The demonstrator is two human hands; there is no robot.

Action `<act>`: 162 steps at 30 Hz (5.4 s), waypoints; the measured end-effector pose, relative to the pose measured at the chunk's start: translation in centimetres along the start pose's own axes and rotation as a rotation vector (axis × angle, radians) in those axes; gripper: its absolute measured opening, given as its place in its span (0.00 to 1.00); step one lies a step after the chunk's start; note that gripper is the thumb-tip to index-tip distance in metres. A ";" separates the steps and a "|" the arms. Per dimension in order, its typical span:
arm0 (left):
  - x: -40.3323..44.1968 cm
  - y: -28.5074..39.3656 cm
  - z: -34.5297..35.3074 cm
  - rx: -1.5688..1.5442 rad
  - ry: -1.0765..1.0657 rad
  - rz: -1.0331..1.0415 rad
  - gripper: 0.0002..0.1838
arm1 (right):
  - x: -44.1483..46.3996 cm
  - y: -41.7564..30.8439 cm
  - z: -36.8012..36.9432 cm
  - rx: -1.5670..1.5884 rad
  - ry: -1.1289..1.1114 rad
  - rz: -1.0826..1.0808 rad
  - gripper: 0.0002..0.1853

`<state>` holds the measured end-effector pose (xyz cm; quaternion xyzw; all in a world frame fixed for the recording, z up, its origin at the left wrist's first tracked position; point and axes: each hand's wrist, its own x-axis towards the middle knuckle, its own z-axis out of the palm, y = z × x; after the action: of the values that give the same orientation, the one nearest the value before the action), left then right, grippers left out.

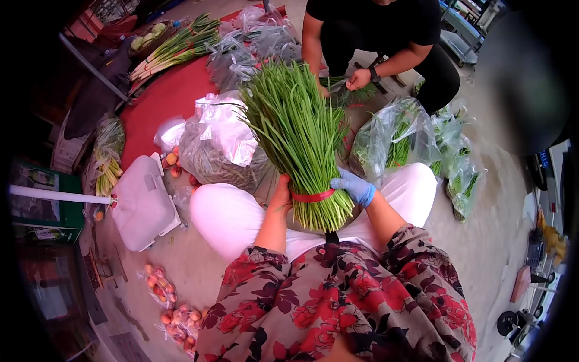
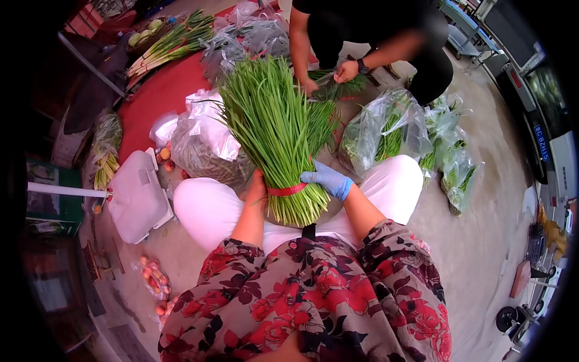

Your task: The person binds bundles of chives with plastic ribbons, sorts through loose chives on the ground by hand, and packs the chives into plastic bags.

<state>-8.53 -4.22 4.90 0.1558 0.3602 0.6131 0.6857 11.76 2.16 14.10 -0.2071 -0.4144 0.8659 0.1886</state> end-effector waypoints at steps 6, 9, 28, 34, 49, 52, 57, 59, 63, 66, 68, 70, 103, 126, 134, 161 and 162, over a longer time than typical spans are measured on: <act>-1.3 3.1 3.4 0.160 -0.172 0.097 0.44 | -1.9 0.6 0.7 0.108 0.172 -0.159 0.33; -2.1 4.0 4.9 0.080 -0.209 0.133 0.45 | -1.3 0.2 -0.2 0.053 0.269 0.059 0.28; -0.9 -0.6 4.7 0.300 -0.152 -0.027 0.45 | -1.4 3.4 -4.0 0.177 0.379 -0.069 0.27; 0.7 -0.1 4.4 0.323 -0.081 0.026 0.41 | 0.0 4.6 -4.7 0.052 0.513 -0.272 0.22; 0.3 -0.6 3.5 0.401 0.233 0.257 0.30 | 3.5 6.5 -5.0 0.068 0.507 -0.162 0.18; 0.1 0.1 3.3 0.283 0.180 0.206 0.35 | 4.0 6.9 -5.9 0.186 0.531 -0.227 0.19; 0.9 1.4 2.1 0.206 0.056 0.159 0.47 | 3.6 4.7 -4.9 0.254 0.482 -0.251 0.24; 1.3 1.1 1.4 0.199 -0.107 0.025 0.47 | 3.1 4.4 -5.1 0.219 0.447 -0.251 0.26; 0.7 0.7 3.5 0.172 -0.089 0.047 0.43 | 2.7 3.2 -5.2 0.045 0.448 -0.192 0.29; 0.8 -0.4 3.9 0.105 -0.013 0.107 0.40 | 1.8 0.1 -3.8 -0.255 0.506 -0.096 0.32; 0.9 -0.2 4.4 0.091 0.031 0.142 0.40 | 0.8 -1.6 -2.3 -0.713 0.748 -0.138 0.29; 1.0 -0.2 4.5 0.113 0.073 0.233 0.38 | -0.6 -4.1 -0.2 -1.503 1.039 -0.100 0.24; 0.9 -0.9 3.3 0.252 0.121 0.412 0.27 | 5.1 -2.1 4.4 -0.856 0.756 -0.420 0.08; 1.3 -0.9 3.5 0.255 0.129 0.377 0.26 | 3.9 -1.6 3.7 -0.487 0.594 -0.296 0.09; 1.0 -0.8 3.6 0.210 0.106 0.364 0.26 | 3.8 -1.9 4.9 -0.483 0.734 -0.354 0.06; 0.1 0.1 3.9 0.188 0.108 0.385 0.31 | 2.9 0.2 3.9 -0.287 0.545 -0.375 0.06; 0.0 0.2 4.1 0.174 0.101 0.372 0.32 | 2.8 -0.2 3.8 -0.160 0.544 -0.355 0.06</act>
<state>-5.87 -3.26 7.83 0.2473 0.4107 0.7028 0.5256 7.50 1.25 15.86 -0.3694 -0.4452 0.6974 0.4232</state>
